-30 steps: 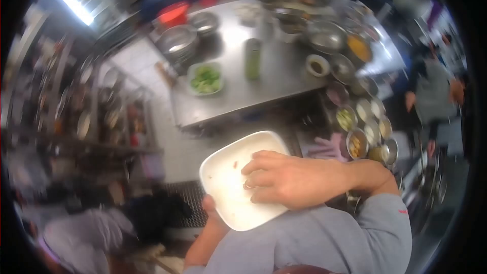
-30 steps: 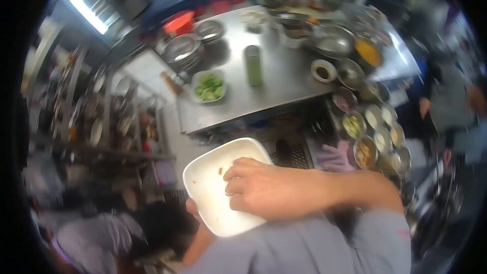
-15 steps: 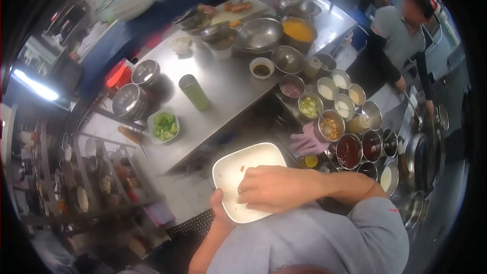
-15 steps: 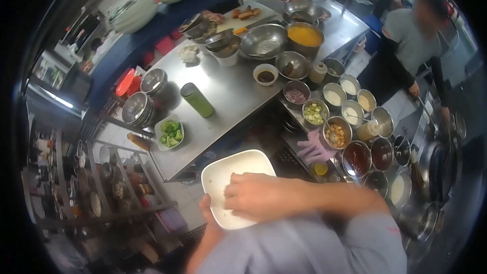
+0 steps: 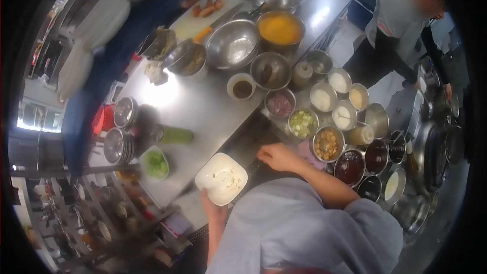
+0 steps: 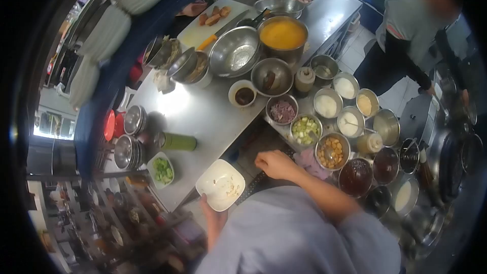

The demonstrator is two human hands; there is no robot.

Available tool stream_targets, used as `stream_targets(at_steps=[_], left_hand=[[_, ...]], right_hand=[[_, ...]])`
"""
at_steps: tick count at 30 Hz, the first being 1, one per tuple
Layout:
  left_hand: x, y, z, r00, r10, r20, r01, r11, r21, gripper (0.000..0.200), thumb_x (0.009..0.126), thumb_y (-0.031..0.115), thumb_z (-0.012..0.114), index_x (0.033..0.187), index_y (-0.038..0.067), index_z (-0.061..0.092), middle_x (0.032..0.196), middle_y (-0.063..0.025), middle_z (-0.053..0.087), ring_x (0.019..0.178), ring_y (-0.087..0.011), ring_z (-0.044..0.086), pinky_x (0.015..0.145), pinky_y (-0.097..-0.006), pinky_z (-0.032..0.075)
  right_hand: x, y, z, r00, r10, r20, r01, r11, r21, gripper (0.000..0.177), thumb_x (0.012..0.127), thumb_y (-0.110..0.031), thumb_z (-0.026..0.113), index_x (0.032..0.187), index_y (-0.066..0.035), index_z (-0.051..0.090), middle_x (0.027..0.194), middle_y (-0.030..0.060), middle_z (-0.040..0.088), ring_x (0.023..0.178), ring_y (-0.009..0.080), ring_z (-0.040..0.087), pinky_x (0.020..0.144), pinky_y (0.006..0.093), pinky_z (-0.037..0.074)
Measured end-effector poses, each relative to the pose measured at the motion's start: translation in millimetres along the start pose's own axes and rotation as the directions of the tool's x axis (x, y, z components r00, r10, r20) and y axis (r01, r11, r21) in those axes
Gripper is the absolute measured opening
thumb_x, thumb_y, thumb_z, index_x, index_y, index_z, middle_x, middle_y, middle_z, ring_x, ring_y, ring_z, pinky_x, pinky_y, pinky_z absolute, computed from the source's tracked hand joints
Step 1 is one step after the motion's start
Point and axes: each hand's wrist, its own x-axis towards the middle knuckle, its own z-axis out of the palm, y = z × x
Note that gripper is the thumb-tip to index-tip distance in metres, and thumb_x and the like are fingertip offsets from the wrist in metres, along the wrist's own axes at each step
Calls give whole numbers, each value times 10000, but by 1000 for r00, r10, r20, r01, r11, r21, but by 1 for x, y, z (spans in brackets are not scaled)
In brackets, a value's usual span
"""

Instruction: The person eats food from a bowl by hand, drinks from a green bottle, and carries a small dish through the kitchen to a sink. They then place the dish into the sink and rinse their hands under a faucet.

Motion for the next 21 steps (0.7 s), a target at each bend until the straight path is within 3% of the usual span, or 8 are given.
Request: stream_targets(at_steps=[2, 3, 5, 7, 10, 13, 18, 21], left_hand=[[15, -3, 8, 995, -32, -93, 36, 999, 40, 544, 1054, 332, 309, 1489, 5, 328, 1518, -202, 395, 1394, -378, 409, 1148, -513, 365], [22, -5, 15, 990, -44, -136, 51, 997, 51, 532, 1061, 315, 299, 1488, -2, 318, 1519, -206, 389, 1392, -375, 412, 1149, -506, 366], [32, -1, 33, 989, -59, -134, 74, 991, 109, 539, 1063, 323, 311, 1485, -12, 309, 1515, -210, 387, 1391, -368, 414, 1151, -498, 364], [44, 2, 47, 992, -76, -105, 89, 988, 127, 544, 1062, 326, 320, 1480, -22, 307, 1503, -215, 394, 1386, -363, 420, 1151, -492, 364], [64, 8, 61, 995, -77, -56, 83, 989, 118, 544, 1058, 323, 335, 1470, -32, 314, 1479, -220, 418, 1371, -365, 437, 1142, -489, 371], [63, 22, 57, 993, -74, -95, 87, 987, 136, 540, 1051, 316, 358, 1463, -32, 324, 1465, -219, 435, 1352, -371, 456, 1131, -487, 384], [60, 39, 49, 990, -79, -120, 87, 994, 62, 527, 1044, 302, 385, 1455, -25, 342, 1460, -215, 444, 1341, -368, 468, 1117, -492, 401], [58, 44, 39, 989, -70, -129, 78, 996, 53, 530, 1044, 301, 380, 1458, -27, 340, 1468, -214, 439, 1343, -367, 467, 1110, -497, 406]], right_hand=[[4, 0, -25, 994, 108, -18, -109, 994, -24, 198, 919, -212, 625, 952, -33, 701, 943, 188, 713, 877, 381, 680, 757, 456, 528], [18, 12, -35, 981, 118, -155, -112, 993, 46, 184, 891, -218, 656, 907, -41, 703, 894, 198, 701, 844, 379, 678, 729, 459, 525], [55, 13, -74, 901, 3, -434, -24, 999, -43, 154, 900, -171, 620, 897, -27, 675, 889, 217, 687, 861, 417, 660, 747, 495, 515], [107, 34, -109, 858, -122, -499, 22, 979, -201, 153, 886, -103, 583, 994, -42, 673, 870, 236, 677, 878, 424, 657, 770, 519, 504], [168, 62, -131, 944, -46, -326, -103, 900, -425, 386, 862, -72, 605, 1224, -186, 680, 1257, 223, 604, 1088, 385, 628, 868, 465, 538], [206, 104, -137, 992, -1, -129, -89, 718, -690, 463, 840, -85, 643, 1277, -239, 663, 1362, 185, 516, 1174, 376, 580, 921, 439, 540], [206, 116, -148, 994, -82, -71, -7, 601, -799, 274, 795, -124, 697, 1062, -165, 742, 1244, 156, 561, 1206, 370, 540, 907, 460, 543], [196, 99, -162, 978, -139, -154, -45, 583, -811, 263, 797, -134, 695, 1057, -142, 736, 1100, 129, 659, 1114, 335, 613, 870, 448, 549]])
